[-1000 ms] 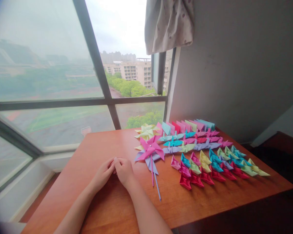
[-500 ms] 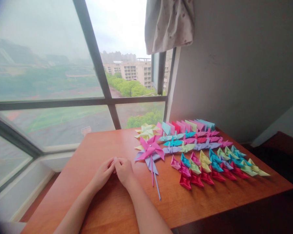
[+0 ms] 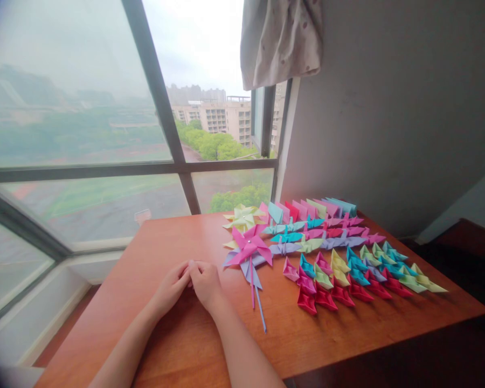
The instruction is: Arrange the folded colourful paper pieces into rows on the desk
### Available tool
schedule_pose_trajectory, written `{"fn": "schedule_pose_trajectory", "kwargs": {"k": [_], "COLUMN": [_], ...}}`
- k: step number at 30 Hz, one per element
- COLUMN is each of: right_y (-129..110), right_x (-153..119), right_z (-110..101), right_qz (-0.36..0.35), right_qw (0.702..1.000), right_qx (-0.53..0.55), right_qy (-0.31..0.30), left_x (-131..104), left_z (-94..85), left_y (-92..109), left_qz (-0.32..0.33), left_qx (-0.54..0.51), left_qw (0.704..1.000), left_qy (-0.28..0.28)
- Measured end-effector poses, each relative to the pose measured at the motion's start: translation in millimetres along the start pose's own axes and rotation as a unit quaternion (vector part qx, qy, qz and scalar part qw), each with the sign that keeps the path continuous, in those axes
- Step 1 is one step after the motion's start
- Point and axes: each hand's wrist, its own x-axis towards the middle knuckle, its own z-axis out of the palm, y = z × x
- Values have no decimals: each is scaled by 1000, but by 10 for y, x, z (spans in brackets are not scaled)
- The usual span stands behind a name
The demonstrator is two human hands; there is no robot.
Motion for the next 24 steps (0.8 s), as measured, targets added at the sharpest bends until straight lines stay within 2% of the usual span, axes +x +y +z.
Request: {"fn": "schedule_pose_trajectory", "kwargs": {"k": [24], "right_y": [20], "right_x": [-7], "right_z": [1], "right_qz": [-1], "right_qw": [1000], "right_qx": [0], "right_qy": [3], "left_x": [14], "left_z": [-3], "left_y": [4], "left_qz": [-2], "left_qx": [6], "left_qw": [1000], "left_qy": [-6]}}
